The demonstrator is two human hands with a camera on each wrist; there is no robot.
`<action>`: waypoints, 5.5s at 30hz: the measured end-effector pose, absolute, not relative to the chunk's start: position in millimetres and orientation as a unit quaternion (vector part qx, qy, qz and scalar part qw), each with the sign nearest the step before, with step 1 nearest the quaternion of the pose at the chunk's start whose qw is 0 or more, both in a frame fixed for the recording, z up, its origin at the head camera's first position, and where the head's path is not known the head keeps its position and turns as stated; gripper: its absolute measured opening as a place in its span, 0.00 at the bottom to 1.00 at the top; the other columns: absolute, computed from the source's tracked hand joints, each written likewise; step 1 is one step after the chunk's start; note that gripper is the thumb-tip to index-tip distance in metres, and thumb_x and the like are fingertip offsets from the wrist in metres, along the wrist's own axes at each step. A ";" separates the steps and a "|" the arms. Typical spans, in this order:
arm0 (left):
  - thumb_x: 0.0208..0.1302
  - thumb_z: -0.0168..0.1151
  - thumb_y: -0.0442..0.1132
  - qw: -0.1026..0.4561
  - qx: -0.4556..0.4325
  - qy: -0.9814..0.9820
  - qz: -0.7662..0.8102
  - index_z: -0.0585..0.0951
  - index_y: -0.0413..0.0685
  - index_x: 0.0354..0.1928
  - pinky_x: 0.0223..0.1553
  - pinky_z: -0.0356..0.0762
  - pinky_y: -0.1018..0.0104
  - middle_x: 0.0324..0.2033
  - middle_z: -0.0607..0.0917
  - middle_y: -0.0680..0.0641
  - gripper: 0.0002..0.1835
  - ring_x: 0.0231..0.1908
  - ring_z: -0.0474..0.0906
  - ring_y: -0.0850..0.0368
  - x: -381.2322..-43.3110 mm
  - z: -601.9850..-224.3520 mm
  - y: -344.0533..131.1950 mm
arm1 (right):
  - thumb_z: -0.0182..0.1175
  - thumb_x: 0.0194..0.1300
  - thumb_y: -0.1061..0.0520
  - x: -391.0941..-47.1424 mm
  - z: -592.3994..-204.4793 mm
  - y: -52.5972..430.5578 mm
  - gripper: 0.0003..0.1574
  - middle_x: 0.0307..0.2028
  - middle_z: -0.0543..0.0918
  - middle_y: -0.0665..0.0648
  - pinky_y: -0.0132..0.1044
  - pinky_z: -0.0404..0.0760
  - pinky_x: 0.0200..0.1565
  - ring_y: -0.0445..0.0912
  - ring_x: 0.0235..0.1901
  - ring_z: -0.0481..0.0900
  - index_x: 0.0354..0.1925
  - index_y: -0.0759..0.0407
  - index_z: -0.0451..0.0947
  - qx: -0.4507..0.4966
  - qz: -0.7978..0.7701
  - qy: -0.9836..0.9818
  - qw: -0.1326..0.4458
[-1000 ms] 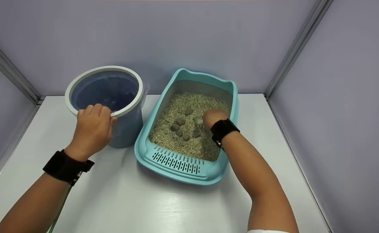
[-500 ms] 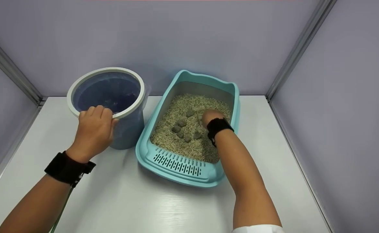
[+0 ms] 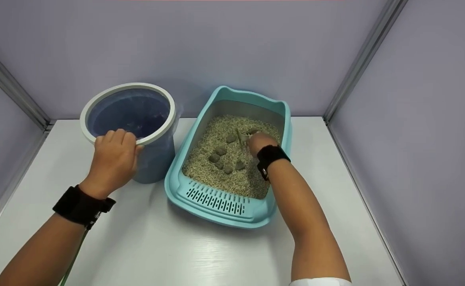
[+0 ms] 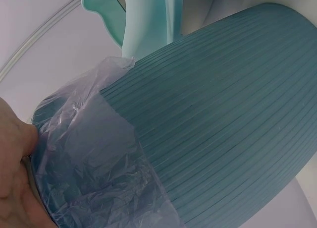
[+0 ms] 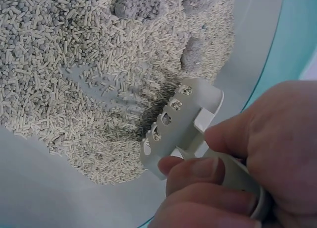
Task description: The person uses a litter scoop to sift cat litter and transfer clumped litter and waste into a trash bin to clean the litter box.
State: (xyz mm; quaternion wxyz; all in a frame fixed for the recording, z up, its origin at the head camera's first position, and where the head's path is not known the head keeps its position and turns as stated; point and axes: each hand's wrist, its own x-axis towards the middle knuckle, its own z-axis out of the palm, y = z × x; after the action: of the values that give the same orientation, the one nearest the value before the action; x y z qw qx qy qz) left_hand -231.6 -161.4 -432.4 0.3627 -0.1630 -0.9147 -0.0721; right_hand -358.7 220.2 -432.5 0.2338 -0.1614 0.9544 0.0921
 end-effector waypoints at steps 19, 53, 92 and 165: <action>0.76 0.56 0.46 0.373 -0.167 -0.909 -0.075 0.71 0.39 0.33 0.33 0.62 0.49 0.29 0.73 0.39 0.17 0.31 0.70 0.39 -240.8 -433.1 -167.1 | 0.43 0.81 0.56 -303.6 -420.5 236.9 0.24 0.36 0.82 0.69 0.50 0.78 0.31 0.59 0.29 0.82 0.63 0.75 0.65 -0.101 -0.143 0.984 0.023; 0.76 0.56 0.45 0.348 -0.162 -0.920 -0.074 0.72 0.39 0.35 0.34 0.62 0.50 0.30 0.73 0.39 0.16 0.31 0.69 0.39 -239.1 -429.8 -167.2 | 0.48 0.82 0.53 -279.1 -415.1 240.3 0.15 0.30 0.77 0.58 0.47 0.76 0.31 0.52 0.26 0.77 0.53 0.63 0.72 -0.159 -0.153 0.975 -0.035; 0.76 0.56 0.45 0.355 -0.162 -0.918 -0.077 0.72 0.39 0.35 0.35 0.62 0.49 0.30 0.74 0.39 0.16 0.32 0.70 0.39 -239.0 -432.2 -168.0 | 0.53 0.80 0.53 -277.5 -420.0 237.4 0.12 0.31 0.82 0.60 0.54 0.80 0.35 0.56 0.31 0.82 0.46 0.62 0.77 -0.160 -0.135 0.975 -0.076; 0.76 0.55 0.45 0.369 -0.164 -0.912 -0.078 0.71 0.40 0.32 0.33 0.61 0.50 0.29 0.73 0.39 0.16 0.30 0.70 0.40 -248.4 -437.3 -164.7 | 0.50 0.82 0.53 -302.6 -335.3 133.4 0.13 0.30 0.78 0.58 0.44 0.75 0.30 0.52 0.27 0.73 0.53 0.59 0.75 -0.273 -0.152 0.936 -0.162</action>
State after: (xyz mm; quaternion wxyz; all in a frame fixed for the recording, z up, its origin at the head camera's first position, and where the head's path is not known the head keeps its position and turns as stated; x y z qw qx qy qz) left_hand -248.4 -164.7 -437.3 0.3686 -0.1641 -0.9117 -0.0780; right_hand -302.6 133.4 -335.3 -0.1622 -0.2728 0.9361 -0.1518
